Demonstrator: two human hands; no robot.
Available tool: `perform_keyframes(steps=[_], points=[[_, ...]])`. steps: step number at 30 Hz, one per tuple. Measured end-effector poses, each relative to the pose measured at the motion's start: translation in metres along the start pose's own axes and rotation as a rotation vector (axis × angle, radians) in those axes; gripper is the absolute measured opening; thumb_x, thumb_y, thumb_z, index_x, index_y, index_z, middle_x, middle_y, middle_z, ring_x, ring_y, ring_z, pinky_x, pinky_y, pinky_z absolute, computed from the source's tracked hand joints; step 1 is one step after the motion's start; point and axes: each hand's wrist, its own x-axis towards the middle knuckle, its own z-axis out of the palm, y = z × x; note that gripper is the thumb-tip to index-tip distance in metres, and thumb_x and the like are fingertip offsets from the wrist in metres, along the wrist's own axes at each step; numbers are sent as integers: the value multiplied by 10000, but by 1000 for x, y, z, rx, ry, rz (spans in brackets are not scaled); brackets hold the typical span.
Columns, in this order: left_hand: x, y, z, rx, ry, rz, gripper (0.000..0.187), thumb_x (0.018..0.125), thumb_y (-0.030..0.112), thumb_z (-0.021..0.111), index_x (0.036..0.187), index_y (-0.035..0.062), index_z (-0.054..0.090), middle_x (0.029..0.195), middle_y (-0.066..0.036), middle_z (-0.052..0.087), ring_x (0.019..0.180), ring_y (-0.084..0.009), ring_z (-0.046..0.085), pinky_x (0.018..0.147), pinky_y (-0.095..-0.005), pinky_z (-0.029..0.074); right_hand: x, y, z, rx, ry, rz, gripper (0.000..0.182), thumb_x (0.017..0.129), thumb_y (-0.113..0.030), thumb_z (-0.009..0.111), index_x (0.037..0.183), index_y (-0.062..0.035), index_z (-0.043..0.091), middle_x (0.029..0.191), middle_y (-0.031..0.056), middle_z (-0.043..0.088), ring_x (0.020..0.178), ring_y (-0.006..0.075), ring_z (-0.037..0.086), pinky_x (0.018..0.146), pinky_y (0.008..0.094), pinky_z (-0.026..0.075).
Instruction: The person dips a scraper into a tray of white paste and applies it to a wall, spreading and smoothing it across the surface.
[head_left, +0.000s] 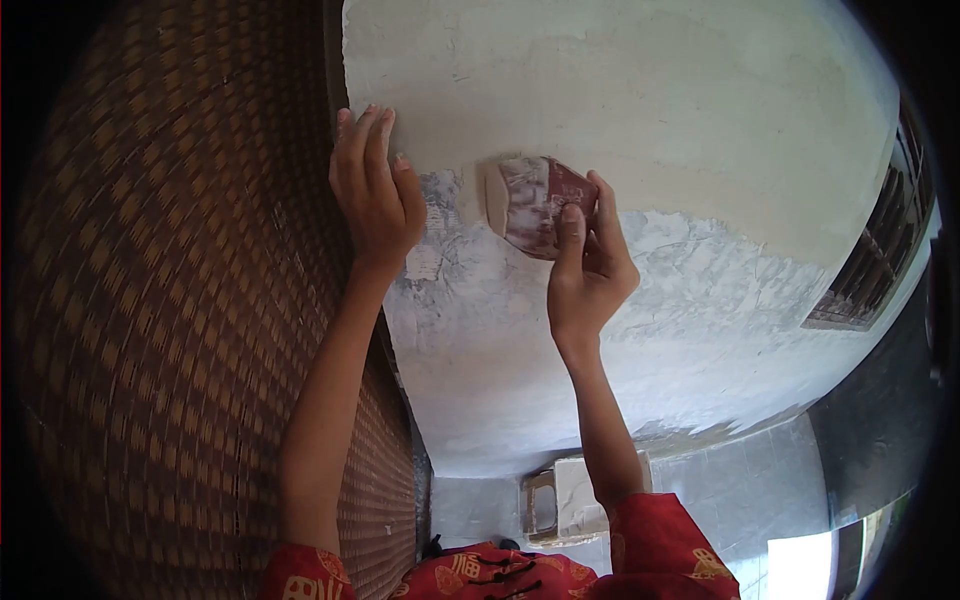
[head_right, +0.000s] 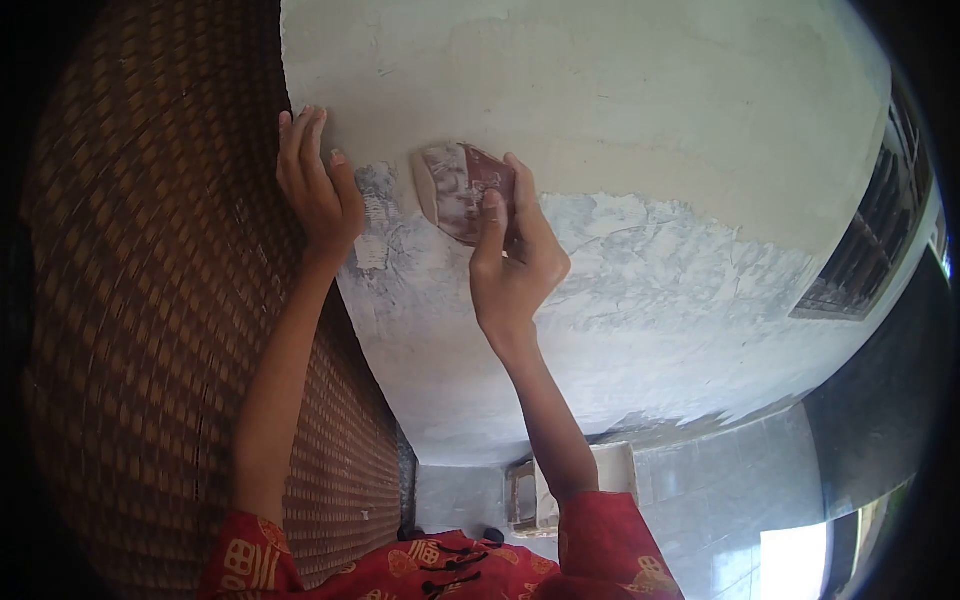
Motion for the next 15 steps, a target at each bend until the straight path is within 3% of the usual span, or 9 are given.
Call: perform_keyframes(steps=[3, 5, 6, 8, 11, 15], points=[[0, -1, -1, 12, -13, 11, 418, 977, 149, 415, 1363, 13, 496, 1400, -153, 476, 1403, -370, 354, 1120, -503, 282, -13, 6, 27, -104, -35, -215, 353, 916, 7, 641, 1268, -12, 635, 827, 107, 716, 669, 77, 630, 600, 230, 498], [0, -1, -1, 2, -17, 16, 416, 978, 149, 415, 1363, 13, 496, 1398, -154, 478, 1402, -371, 355, 1118, -502, 284, -5, 7, 12, -140, -14, -10, 346, 917, 6, 640, 1264, 1, 634, 882, 129, 730, 669, 90, 638, 595, 236, 499], [0, -1, -1, -2, -19, 16, 415, 979, 150, 414, 1362, 12, 497, 1397, -154, 481, 1402, -371, 356, 1117, -502, 285, 3, 15, 2, -186, 96, -92, 331, 926, -4, 633, 1257, 12, 635, 916, 142, 735, 711, 90, 661, 609, 239, 514], [0, 0, 0, 5, -19, 10, 416, 978, 147, 416, 1362, 12, 497, 1395, -155, 484, 1400, -373, 358, 1115, -501, 287, 16, 11, -24, 20, 184, 87, 334, 985, -62, 572, 1308, 23, 586, 959, 137, 732, 835, 141, 709, 668, 248, 560], [-1, -1, -1, 1, -20, 14, 417, 975, 145, 419, 1362, 12, 498, 1392, -155, 488, 1398, -374, 361, 1113, -502, 288, 23, -13, -29, 136, 241, 166, 340, 990, -65, 569, 1319, 20, 578, 977, 126, 728, 843, 154, 708, 692, 237, 551], [0, -1, -1, -12, -8, 18, 417, 971, 142, 422, 1360, 14, 499, 1391, -151, 484, 1397, -373, 362, 1118, -505, 286, -8, 5, 17, -56, -24, -131, 319, 950, -13, 601, 1267, -7, 632, 893, 146, 726, 773, 111, 684, 646, 235, 524]])
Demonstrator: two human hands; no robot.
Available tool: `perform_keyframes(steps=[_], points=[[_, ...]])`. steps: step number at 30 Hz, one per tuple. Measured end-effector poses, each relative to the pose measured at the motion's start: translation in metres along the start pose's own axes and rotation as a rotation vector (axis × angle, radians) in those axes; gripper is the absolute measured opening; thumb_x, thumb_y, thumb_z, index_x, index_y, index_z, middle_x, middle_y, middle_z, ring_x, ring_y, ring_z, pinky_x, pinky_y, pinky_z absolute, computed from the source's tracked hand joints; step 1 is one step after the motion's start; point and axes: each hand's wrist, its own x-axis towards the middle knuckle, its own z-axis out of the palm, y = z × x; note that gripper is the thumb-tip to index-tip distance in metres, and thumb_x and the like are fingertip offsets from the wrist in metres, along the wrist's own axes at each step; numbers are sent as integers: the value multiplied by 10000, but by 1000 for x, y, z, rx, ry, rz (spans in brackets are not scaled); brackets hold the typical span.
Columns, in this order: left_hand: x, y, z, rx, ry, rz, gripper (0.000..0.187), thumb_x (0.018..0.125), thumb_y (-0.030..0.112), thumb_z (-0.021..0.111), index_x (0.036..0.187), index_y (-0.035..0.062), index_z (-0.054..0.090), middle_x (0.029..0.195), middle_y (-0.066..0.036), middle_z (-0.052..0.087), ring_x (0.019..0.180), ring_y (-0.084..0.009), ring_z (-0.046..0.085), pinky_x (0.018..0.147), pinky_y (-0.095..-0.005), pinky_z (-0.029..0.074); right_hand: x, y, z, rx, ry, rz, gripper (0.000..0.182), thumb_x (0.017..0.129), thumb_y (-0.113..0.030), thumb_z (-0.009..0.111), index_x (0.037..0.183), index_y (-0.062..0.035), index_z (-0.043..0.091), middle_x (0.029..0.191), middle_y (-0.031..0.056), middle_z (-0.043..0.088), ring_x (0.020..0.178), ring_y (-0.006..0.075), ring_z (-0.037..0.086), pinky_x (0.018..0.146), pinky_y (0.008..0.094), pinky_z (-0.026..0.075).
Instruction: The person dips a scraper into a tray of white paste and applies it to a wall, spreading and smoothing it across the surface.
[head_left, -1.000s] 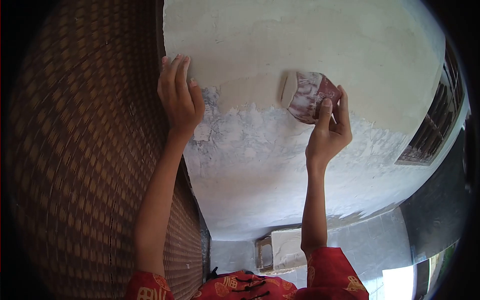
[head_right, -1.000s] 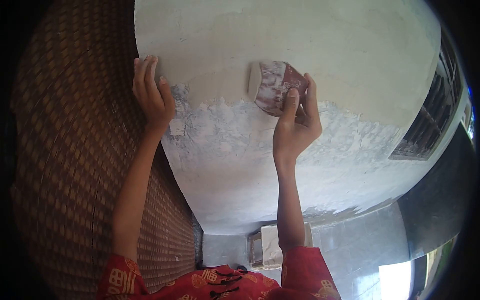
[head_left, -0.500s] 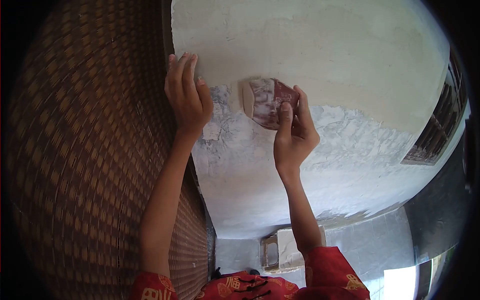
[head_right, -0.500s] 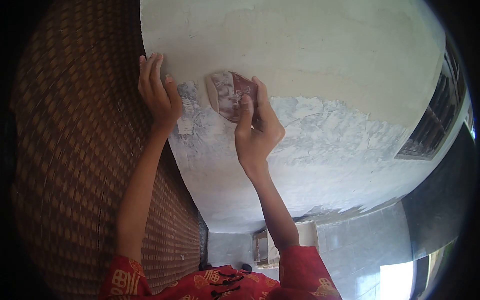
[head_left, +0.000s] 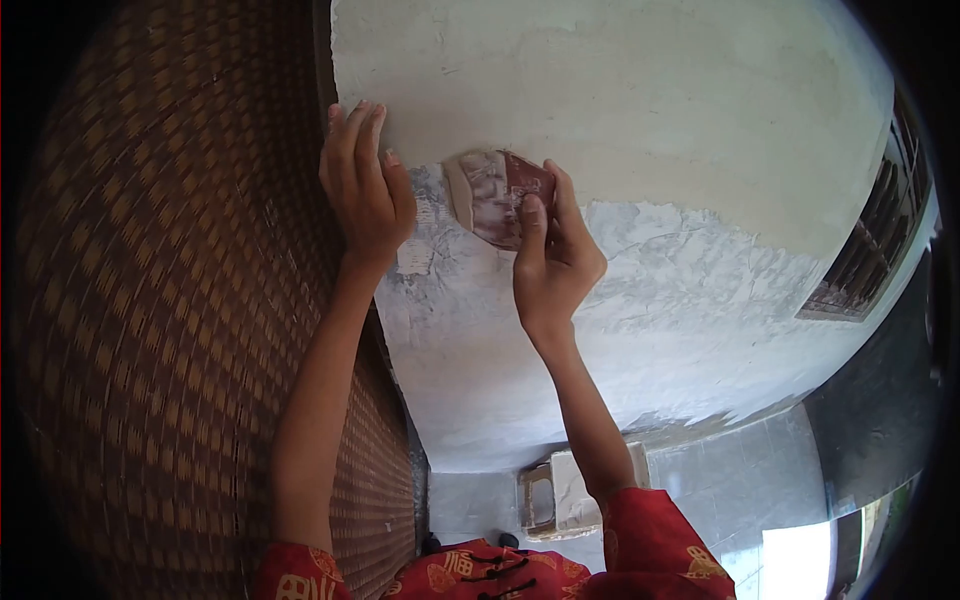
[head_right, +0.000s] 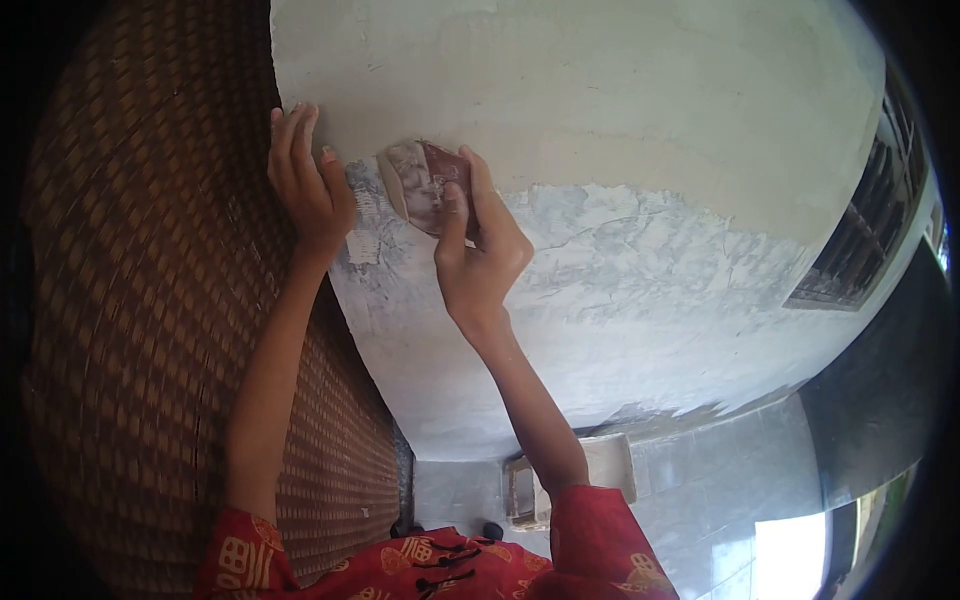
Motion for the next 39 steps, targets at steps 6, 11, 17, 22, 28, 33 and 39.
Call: perform_keyframes(steps=[6, 11, 17, 22, 28, 33, 39], points=[[1, 1, 1, -4, 13, -11, 415, 967, 137, 420, 1354, 11, 502, 1384, -151, 492, 1392, -377, 367, 1121, -506, 283, 27, 20, -45, -6, 165, 172, 334, 973, -35, 572, 1300, 31, 591, 987, 143, 729, 850, 123, 686, 717, 245, 543], [1, 0, 2, 4, 19, -1, 413, 973, 145, 415, 1353, 9, 502, 1377, -151, 497, 1390, -377, 371, 1116, -507, 292, 37, 5, -60, 126, 131, 192, 340, 996, -75, 564, 1317, 37, 569, 1062, 157, 705, 898, 148, 682, 737, 262, 565], [1, 1, 1, 15, 19, 24, 415, 978, 150, 416, 1358, 2, 496, 1379, -161, 494, 1388, -379, 374, 1109, -505, 303, 13, 17, -17, -26, 25, 73, 332, 940, -40, 629, 1272, -38, 643, 861, 116, 732, 635, 44, 578, 585, 207, 461], [1, 1, 2, 27, 18, 4, 414, 979, 153, 425, 1358, 2, 497, 1379, -160, 494, 1387, -379, 375, 1109, -505, 302, 58, 21, -90, 24, 247, 260, 393, 990, -91, 569, 1363, 22, 524, 1097, 205, 677, 952, 217, 693, 792, 321, 610], [2, 4, 0, 34, -3, 11, 414, 977, 146, 424, 1358, 3, 497, 1373, -156, 498, 1386, -373, 375, 1111, -505, 303, 29, 3, -57, 141, 65, 270, 346, 975, -79, 606, 1313, -8, 599, 968, 107, 717, 812, 90, 634, 714, 223, 514], [2, 1, -2, 26, -24, 30, 413, 1004, 158, 400, 1364, -34, 468, 1401, -172, 463, 1388, -405, 363, 1120, -503, 287, 3, 25, -22, -37, 39, 59, 316, 958, -45, 615, 1270, 0, 630, 889, 138, 727, 772, 82, 651, 647, 228, 514], [2, 3, -1, 33, -12, 20, 414, 996, 139, 397, 1365, -37, 462, 1400, -174, 463, 1392, -395, 361, 1117, -503, 286, 26, 5, -51, 128, 101, 239, 343, 975, -50, 592, 1315, 0, 595, 1000, 130, 728, 812, 90, 659, 699, 225, 520]])
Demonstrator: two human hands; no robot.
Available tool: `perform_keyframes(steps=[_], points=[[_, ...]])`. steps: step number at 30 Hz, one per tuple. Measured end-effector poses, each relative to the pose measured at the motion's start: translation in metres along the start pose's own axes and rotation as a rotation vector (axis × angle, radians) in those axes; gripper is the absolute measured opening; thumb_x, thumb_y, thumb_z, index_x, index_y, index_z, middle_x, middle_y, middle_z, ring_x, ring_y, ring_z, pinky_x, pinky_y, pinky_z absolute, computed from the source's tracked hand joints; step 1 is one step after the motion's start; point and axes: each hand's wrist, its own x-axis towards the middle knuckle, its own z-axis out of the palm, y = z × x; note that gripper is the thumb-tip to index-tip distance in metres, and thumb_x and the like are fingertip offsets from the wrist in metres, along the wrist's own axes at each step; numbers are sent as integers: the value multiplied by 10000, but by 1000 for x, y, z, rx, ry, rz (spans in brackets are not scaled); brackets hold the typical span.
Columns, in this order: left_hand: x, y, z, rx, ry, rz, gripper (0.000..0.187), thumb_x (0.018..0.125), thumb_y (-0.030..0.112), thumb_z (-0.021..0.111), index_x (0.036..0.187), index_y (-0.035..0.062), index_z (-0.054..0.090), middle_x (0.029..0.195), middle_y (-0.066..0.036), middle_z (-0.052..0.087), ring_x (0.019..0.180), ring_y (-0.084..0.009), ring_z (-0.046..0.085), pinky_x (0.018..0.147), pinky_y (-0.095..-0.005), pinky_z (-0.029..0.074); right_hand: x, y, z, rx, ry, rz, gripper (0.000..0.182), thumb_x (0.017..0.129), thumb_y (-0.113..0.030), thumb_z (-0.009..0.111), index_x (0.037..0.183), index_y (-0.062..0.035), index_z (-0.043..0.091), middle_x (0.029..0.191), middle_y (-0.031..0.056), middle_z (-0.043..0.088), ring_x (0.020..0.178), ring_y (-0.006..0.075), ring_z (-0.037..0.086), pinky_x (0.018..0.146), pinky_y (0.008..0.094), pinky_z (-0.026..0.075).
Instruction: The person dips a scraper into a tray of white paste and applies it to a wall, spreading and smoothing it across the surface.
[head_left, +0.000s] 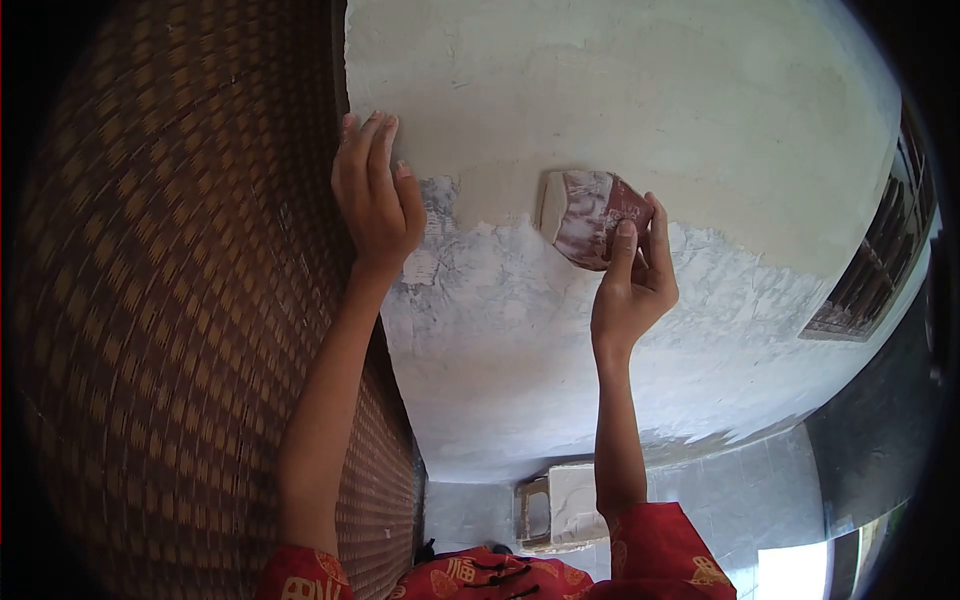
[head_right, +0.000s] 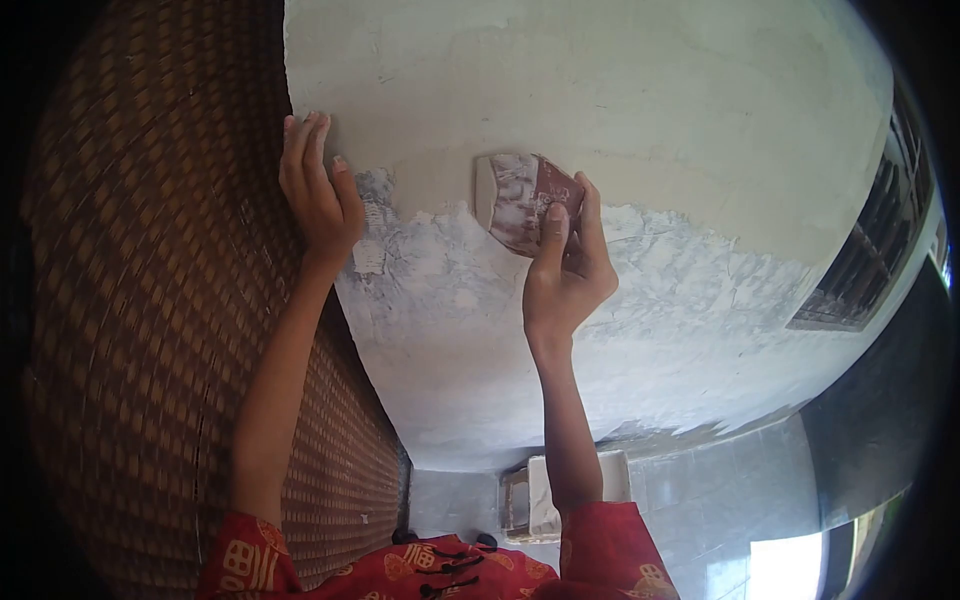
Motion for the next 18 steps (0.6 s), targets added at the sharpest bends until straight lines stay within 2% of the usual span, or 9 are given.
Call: perform_keyframes(steps=[1, 3, 5, 7, 8, 11, 13, 16, 18], points=[[0, 0, -1, -8, -8, 1, 414, 996, 139, 397, 1365, -37, 462, 1400, -174, 463, 1392, -395, 361, 1117, -503, 286, -6, 0, 9, 4, -51, -10, 335, 973, -47, 593, 1304, 4, 603, 992, 131, 730, 806, 88, 657, 694, 224, 519], [2, -1, -2, 8, -14, -4, 416, 997, 146, 398, 1365, -37, 467, 1399, -170, 465, 1396, -388, 358, 1121, -500, 281, -22, 11, 36, -38, -91, -120, 327, 931, -14, 640, 1258, -17, 644, 874, 134, 722, 736, 61, 629, 654, 220, 500], [2, 1, -1, -5, 2, -6, 413, 986, 144, 403, 1357, -18, 486, 1383, -163, 481, 1385, -385, 373, 1115, -506, 294, -28, 13, 50, -66, -136, -178, 331, 916, 5, 648, 1247, -10, 648, 805, 130, 703, 701, 71, 627, 617, 227, 496], [3, -2, -1, -4, 18, -7, 411, 975, 142, 408, 1349, 1, 506, 1367, -155, 497, 1374, -382, 389, 1109, -512, 308, -19, 15, 40, -167, -83, -170, 327, 920, -6, 649, 1248, -6, 647, 804, 120, 707, 687, 67, 625, 604, 220, 493], [3, -2, -1, -11, 21, -9, 412, 974, 141, 409, 1349, 2, 506, 1365, -153, 499, 1372, -381, 391, 1109, -511, 309, -11, 17, 31, -195, 7, -165, 313, 935, -23, 635, 1248, -4, 647, 833, 121, 720, 660, 69, 615, 595, 221, 489], [2, 0, 2, -10, 21, -16, 415, 968, 138, 416, 1350, 4, 506, 1367, -148, 497, 1374, -378, 389, 1109, -507, 311, 7, -8, 6, -13, 103, 6, 346, 997, -65, 552, 1334, 16, 563, 932, 158, 731, 878, 156, 708, 724, 258, 576], [0, -1, 0, -10, 6, -18, 417, 963, 137, 422, 1351, 5, 506, 1372, -146, 495, 1377, -376, 385, 1110, -505, 311, 3, -17, 12, 40, 78, 27, 332, 989, -47, 558, 1313, 17, 585, 939, 146, 736, 854, 133, 698, 699, 235, 553], [1, 0, -1, -31, -22, -10, 413, 1002, 158, 397, 1369, -16, 473, 1408, -158, 452, 1404, -393, 339, 1120, -497, 275, -16, -1, 47, -30, -62, -144, 333, 942, -13, 614, 1275, 2, 626, 880, 124, 734, 772, 81, 663, 655, 210, 496], [1, -2, -2, -1, -21, -18, 411, 1001, 160, 399, 1366, -11, 478, 1406, -157, 454, 1403, -393, 341, 1117, -498, 281, -17, 3, 59, -117, -86, -223, 339, 935, -15, 626, 1274, -1, 629, 860, 129, 728, 753, 86, 667, 637, 225, 502]])
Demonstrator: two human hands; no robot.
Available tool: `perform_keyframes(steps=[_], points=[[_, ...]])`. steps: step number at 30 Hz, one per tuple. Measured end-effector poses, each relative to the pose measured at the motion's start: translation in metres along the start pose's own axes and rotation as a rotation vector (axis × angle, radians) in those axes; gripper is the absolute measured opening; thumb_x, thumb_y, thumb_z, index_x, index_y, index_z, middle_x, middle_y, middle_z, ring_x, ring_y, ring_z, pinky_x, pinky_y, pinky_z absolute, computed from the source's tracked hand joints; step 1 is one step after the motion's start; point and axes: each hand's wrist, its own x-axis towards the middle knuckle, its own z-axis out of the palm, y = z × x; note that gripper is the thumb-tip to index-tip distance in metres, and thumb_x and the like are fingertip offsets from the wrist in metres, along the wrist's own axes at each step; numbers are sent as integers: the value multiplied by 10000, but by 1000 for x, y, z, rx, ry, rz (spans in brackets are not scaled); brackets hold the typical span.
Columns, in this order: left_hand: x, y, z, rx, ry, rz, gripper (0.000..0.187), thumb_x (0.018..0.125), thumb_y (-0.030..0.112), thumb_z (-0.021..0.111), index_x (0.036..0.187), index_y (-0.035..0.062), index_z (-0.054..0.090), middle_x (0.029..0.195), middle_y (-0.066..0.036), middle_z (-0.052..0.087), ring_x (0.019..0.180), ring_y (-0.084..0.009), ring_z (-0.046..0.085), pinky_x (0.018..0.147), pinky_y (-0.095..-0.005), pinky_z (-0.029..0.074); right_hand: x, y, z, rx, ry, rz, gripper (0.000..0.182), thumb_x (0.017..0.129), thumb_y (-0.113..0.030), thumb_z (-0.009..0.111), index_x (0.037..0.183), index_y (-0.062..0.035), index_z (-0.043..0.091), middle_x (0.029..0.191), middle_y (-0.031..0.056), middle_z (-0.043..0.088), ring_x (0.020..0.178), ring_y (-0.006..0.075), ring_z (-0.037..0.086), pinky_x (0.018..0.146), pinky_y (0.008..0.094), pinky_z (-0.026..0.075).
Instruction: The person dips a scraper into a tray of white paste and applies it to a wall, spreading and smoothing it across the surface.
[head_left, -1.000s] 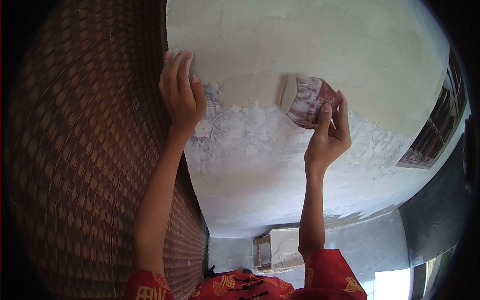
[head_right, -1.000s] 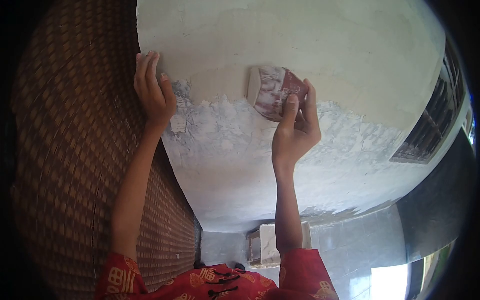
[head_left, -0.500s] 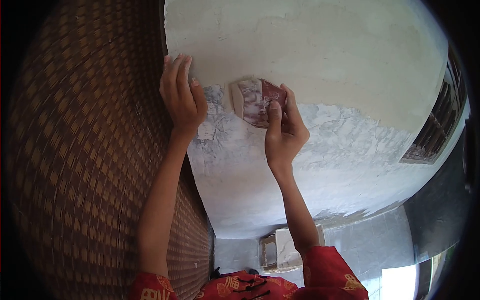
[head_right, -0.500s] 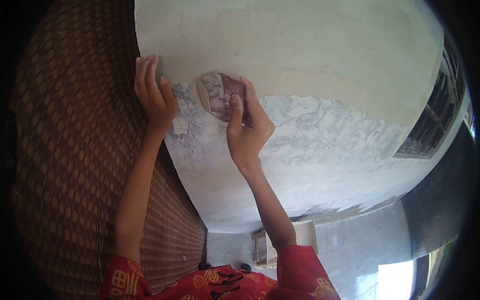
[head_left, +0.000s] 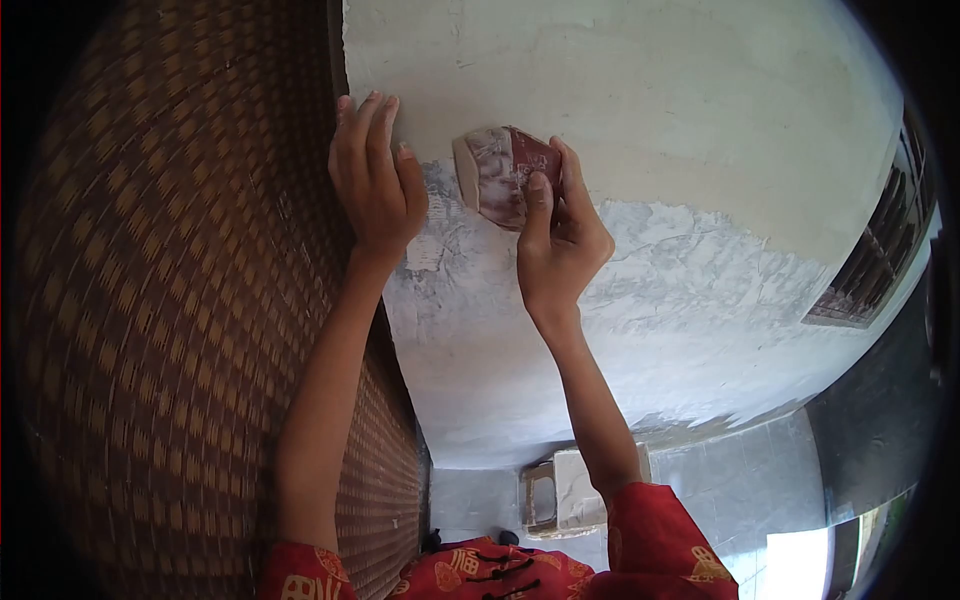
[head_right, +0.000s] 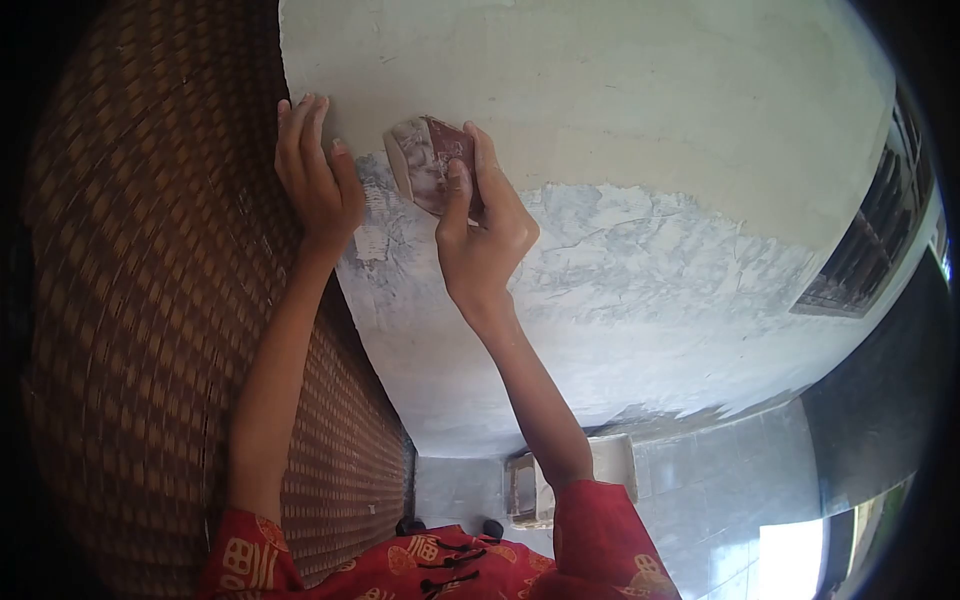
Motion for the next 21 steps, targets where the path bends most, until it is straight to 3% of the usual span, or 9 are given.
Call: perform_keyframes(steps=[4, 5, 7, 10, 11, 13, 15, 17, 21], points=[[-1, 0, 1, 17, -6, 0, 412, 995, 150, 401, 1368, -10, 477, 1407, -157, 455, 1402, -395, 341, 1114, -501, 284, 19, 9, -24, 2, 178, 42, 334, 961, -18, 588, 1293, 26, 597, 943, 161, 734, 824, 136, 705, 692, 256, 568], [-1, 0, 2, 1, 0, 4, 414, 993, 146, 402, 1370, -8, 476, 1404, -157, 457, 1401, -395, 342, 1114, -500, 284, 24, -8, -32, 65, 173, 160, 329, 966, -13, 574, 1292, 33, 592, 971, 174, 731, 848, 149, 710, 733, 270, 588], [-2, -1, 2, -17, 2, 3, 415, 991, 142, 403, 1371, -6, 476, 1402, -156, 460, 1401, -395, 344, 1114, -499, 284, 22, -18, -29, 128, 149, 156, 331, 965, -20, 585, 1292, 28, 599, 968, 161, 735, 802, 135, 708, 695, 254, 567], [-3, 0, 2, -31, 18, -11, 416, 983, 135, 412, 1370, -3, 477, 1395, -156, 470, 1394, -396, 355, 1118, -500, 282, 4, -9, -1, 32, 7, 52, 349, 939, -16, 620, 1288, -10, 622, 841, 140, 733, 693, 93, 669, 603, 220, 497], [-2, 0, 2, -36, 16, -13, 416, 980, 131, 417, 1369, -3, 477, 1393, -158, 472, 1392, -397, 356, 1120, -501, 281, 6, -5, 11, -22, 41, -142, 357, 929, -8, 628, 1285, -19, 627, 795, 143, 720, 658, 83, 645, 588, 225, 494], [-3, -2, 0, -37, 9, -12, 416, 976, 126, 422, 1369, -2, 477, 1390, -160, 474, 1390, -398, 358, 1123, -503, 280, 9, -5, 3, -105, 10, 28, 344, 936, -12, 620, 1280, -8, 628, 822, 141, 729, 654, 88, 650, 574, 229, 493], [-2, -1, 1, -54, 7, -5, 420, 971, 115, 425, 1371, -3, 476, 1393, -161, 471, 1393, -400, 351, 1126, -505, 276, 19, 1, -10, -82, 122, 16, 339, 954, -20, 600, 1291, 12, 609, 860, 144, 737, 705, 107, 683, 600, 234, 524], [-4, 0, 1, -42, 3, -11, 420, 971, 113, 423, 1371, -3, 476, 1390, -162, 472, 1394, -399, 349, 1126, -504, 276, 22, -11, -20, 52, 134, 110, 358, 973, -32, 577, 1324, 39, 563, 900, 151, 740, 797, 132, 706, 689, 254, 582], [-4, -2, 1, -44, 2, -12, 419, 966, 111, 425, 1364, -9, 478, 1383, -162, 480, 1396, -392, 351, 1126, -502, 278, 6, -13, 1, -24, 7, 17, 340, 940, -9, 616, 1280, -6, 627, 805, 101, 710, 604, 53, 564, 546, 198, 443]])
